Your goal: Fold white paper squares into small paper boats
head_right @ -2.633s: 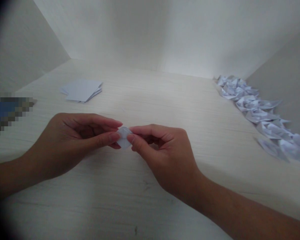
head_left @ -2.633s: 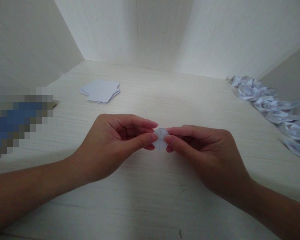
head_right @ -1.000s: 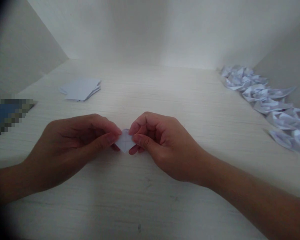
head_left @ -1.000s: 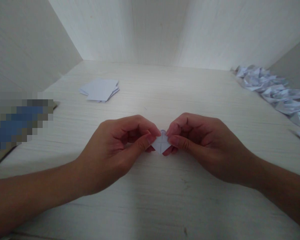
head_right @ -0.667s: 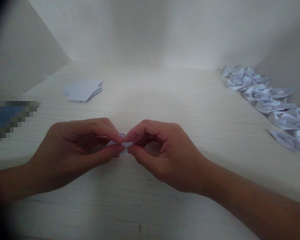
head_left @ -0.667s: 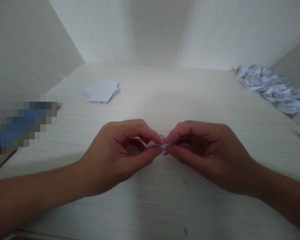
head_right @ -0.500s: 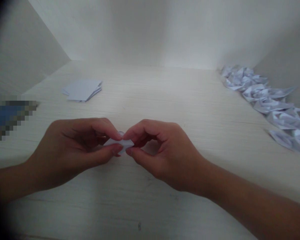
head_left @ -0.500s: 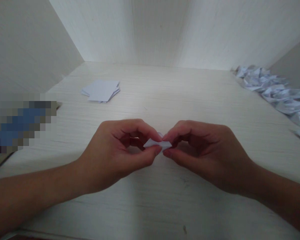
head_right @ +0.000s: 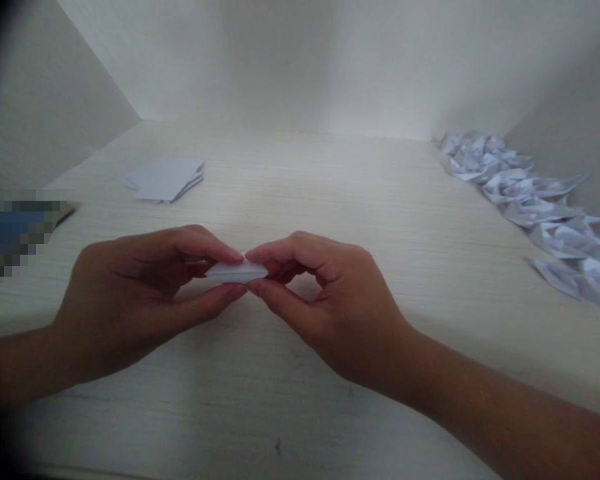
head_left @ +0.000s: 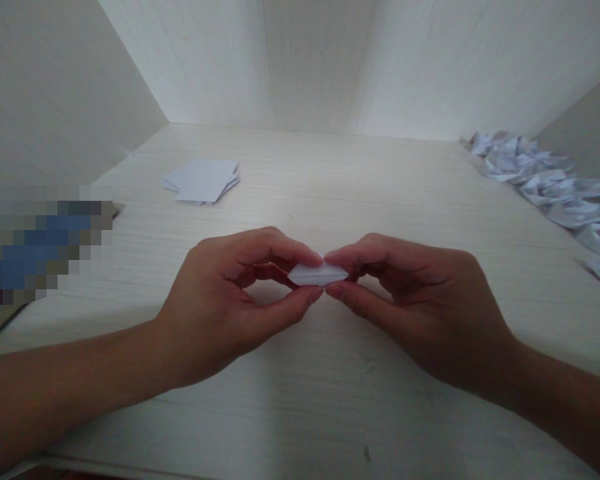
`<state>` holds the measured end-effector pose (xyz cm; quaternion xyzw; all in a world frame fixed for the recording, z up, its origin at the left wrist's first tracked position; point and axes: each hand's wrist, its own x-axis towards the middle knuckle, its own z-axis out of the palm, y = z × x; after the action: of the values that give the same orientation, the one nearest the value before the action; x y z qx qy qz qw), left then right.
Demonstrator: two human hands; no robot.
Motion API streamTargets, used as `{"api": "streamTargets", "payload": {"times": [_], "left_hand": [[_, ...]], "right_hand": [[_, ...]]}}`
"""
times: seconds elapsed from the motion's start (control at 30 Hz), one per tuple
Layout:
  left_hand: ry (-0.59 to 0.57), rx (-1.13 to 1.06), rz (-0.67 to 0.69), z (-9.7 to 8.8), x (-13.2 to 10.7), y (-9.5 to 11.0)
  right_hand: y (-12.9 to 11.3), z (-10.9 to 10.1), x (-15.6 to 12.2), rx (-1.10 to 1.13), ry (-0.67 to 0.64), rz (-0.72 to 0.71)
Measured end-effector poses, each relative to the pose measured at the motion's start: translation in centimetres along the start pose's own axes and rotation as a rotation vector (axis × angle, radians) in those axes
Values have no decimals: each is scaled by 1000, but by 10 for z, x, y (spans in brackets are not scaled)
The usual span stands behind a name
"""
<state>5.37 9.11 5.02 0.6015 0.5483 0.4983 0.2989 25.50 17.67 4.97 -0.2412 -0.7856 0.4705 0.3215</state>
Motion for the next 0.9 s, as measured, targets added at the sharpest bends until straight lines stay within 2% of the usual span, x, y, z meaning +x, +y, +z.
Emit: {"api": "streamTargets", "payload": {"times": [0.17,0.37,0.67,0.9], "left_hand": [[17,-38,-10,0,1,0],[16,-83,-4,0,4,-2],[-13,-40,-130,-2,6,5],[-39,-58,-197,-2,9,7]], "right_hand": [[-4,2,0,-167,28,-98],[-4,3,2,-217,70,-99],[-6,3,4,-6,-10,166],[-6,-1,8,16,-63,213]]}}
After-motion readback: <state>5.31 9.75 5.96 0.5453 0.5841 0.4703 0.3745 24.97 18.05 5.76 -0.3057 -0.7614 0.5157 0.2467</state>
